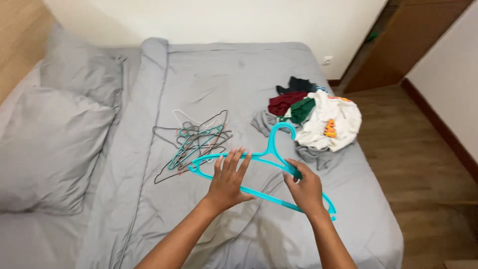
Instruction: Hanging a white t-shirt on a plastic hanger and placing it in a closet.
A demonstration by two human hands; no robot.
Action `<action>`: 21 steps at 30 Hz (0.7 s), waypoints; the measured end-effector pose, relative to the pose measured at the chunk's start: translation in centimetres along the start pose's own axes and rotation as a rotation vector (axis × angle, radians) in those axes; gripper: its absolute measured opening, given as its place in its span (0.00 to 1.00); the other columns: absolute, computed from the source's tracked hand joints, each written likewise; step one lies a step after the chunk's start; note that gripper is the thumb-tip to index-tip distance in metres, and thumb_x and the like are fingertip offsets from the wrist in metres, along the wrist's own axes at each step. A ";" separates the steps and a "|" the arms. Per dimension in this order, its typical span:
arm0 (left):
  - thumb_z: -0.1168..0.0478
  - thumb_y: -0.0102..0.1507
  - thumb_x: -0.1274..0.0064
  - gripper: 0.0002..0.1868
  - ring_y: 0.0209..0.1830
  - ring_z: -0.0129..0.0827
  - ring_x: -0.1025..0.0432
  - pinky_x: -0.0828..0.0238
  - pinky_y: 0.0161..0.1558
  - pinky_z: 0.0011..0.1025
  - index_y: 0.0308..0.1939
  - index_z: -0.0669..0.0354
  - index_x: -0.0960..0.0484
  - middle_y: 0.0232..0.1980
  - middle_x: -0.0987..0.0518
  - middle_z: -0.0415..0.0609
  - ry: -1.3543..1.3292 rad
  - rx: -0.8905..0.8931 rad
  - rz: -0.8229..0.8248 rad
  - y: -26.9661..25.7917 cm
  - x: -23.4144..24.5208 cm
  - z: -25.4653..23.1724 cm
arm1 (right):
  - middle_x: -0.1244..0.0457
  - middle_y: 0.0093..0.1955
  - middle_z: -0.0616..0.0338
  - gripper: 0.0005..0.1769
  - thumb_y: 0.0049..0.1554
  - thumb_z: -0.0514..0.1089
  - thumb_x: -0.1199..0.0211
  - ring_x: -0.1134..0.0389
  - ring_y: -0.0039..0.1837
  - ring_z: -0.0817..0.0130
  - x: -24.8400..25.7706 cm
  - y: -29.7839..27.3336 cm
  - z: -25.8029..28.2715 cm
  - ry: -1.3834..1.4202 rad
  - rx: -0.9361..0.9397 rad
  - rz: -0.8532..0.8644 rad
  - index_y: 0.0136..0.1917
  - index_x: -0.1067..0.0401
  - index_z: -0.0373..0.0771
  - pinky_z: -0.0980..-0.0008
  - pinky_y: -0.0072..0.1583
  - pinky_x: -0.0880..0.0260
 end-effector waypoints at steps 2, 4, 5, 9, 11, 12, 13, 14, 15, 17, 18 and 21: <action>0.34 0.45 0.30 0.65 0.79 0.51 0.52 0.61 0.71 0.56 0.77 0.58 0.44 0.78 0.43 0.57 -0.068 -0.039 -0.045 -0.3 0.3 -1.0 | 0.28 0.48 0.60 0.21 0.52 0.39 0.30 0.36 0.37 0.71 1.1 -1.5 0.0 0.041 -0.021 -0.032 0.60 0.23 0.40 0.72 0.42 0.32; 0.34 0.49 0.32 0.61 0.79 0.50 0.51 0.61 0.70 0.56 0.77 0.58 0.43 0.78 0.43 0.58 -0.139 -0.064 -0.080 -0.9 0.5 -2.2 | 0.28 0.48 0.60 0.21 0.51 0.37 0.30 0.36 0.37 0.72 1.7 -3.3 0.4 0.084 -0.048 -0.050 0.60 0.22 0.39 0.72 0.42 0.32; 0.37 0.54 0.35 0.54 0.78 0.49 0.48 0.59 0.70 0.56 0.76 0.58 0.41 0.76 0.39 0.57 -0.192 -0.068 -0.102 -1.3 0.6 -2.9 | 0.29 0.47 0.59 0.20 0.52 0.37 0.31 0.35 0.38 0.73 1.8 -4.3 0.9 0.082 -0.036 -0.023 0.59 0.22 0.39 0.73 0.43 0.32; 0.50 0.67 0.45 0.29 0.74 0.45 0.38 0.56 0.70 0.57 0.68 0.57 0.30 0.68 0.26 0.50 -0.431 0.023 -0.106 -2.5 -1.0 -4.7 | 0.31 0.45 0.57 0.11 0.54 0.36 0.32 0.33 0.41 0.71 1.2 -7.4 2.3 -0.013 -0.056 0.057 0.52 0.22 0.35 0.71 0.42 0.32; 0.54 0.67 0.47 0.21 0.71 0.45 0.36 0.55 0.70 0.56 0.63 0.56 0.26 0.63 0.23 0.49 -0.510 0.063 -0.113 -3.3 -1.4 -5.1 | 0.31 0.45 0.57 0.12 0.54 0.36 0.32 0.32 0.41 0.70 0.8 -8.7 2.9 -0.056 -0.062 0.049 0.52 0.23 0.36 0.71 0.43 0.31; 0.58 0.68 0.48 0.14 0.68 0.44 0.33 0.53 0.69 0.56 0.58 0.55 0.23 0.59 0.21 0.48 -0.566 0.122 -0.128 -4.0 -1.6 -5.2 | 0.30 0.46 0.58 0.12 0.54 0.36 0.32 0.30 0.41 0.69 0.4 -9.4 3.1 -0.083 -0.052 0.059 0.53 0.23 0.36 0.71 0.44 0.30; 0.58 0.68 0.48 0.14 0.68 0.44 0.33 0.53 0.69 0.56 0.58 0.55 0.23 0.59 0.21 0.48 -0.576 0.121 -0.116 -5.0 -2.2 -5.4 | 0.30 0.46 0.58 0.12 0.54 0.36 0.32 0.30 0.41 0.69 0.3 -10.1 4.0 -0.087 -0.067 0.057 0.53 0.23 0.36 0.71 0.44 0.30; 0.60 0.67 0.48 0.13 0.67 0.45 0.32 0.50 0.69 0.54 0.55 0.55 0.22 0.57 0.21 0.49 -0.603 0.169 -0.127 -5.7 -2.7 -5.2 | 0.30 0.47 0.58 0.13 0.54 0.37 0.33 0.30 0.42 0.68 -0.1 -10.4 4.9 -0.096 -0.130 0.085 0.54 0.22 0.38 0.69 0.42 0.30; 0.61 0.67 0.48 0.11 0.66 0.46 0.32 0.48 0.68 0.53 0.53 0.56 0.22 0.55 0.21 0.50 -0.629 0.217 -0.138 -6.5 -3.1 -5.1 | 0.30 0.47 0.58 0.14 0.54 0.37 0.33 0.29 0.43 0.66 -0.3 -10.7 5.8 -0.104 -0.192 0.114 0.55 0.21 0.40 0.67 0.40 0.29; 0.62 0.66 0.48 0.12 0.65 0.47 0.32 0.48 0.68 0.53 0.53 0.57 0.22 0.54 0.21 0.50 -0.648 0.252 -0.142 -7.6 -3.2 -5.1 | 0.29 0.48 0.58 0.14 0.53 0.37 0.34 0.28 0.44 0.66 -1.0 -11.2 5.9 -0.100 -0.188 0.143 0.54 0.21 0.40 0.66 0.41 0.29; 0.63 0.65 0.47 0.13 0.63 0.47 0.32 0.49 0.68 0.53 0.54 0.58 0.22 0.54 0.22 0.51 -0.671 0.290 -0.141 -8.6 -3.3 -5.2 | 0.29 0.48 0.58 0.14 0.53 0.37 0.34 0.28 0.44 0.66 -1.5 -11.9 5.9 -0.097 -0.190 0.175 0.54 0.21 0.40 0.66 0.42 0.28; 0.62 0.65 0.46 0.12 0.65 0.48 0.33 0.51 0.67 0.56 0.52 0.58 0.22 0.57 0.22 0.52 -0.613 0.302 -0.135 -10.4 -3.4 -4.8 | 0.28 0.46 0.56 0.13 0.54 0.36 0.33 0.25 0.45 0.64 -3.0 -13.1 4.3 0.013 0.008 0.166 0.54 0.21 0.39 0.65 0.47 0.27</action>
Point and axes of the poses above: each hand's wrist, its own y-axis towards the middle knuckle, its own x-axis out of the back of the hand, z = x × y, the point moved 2 cm from there along y, towards the middle knuckle
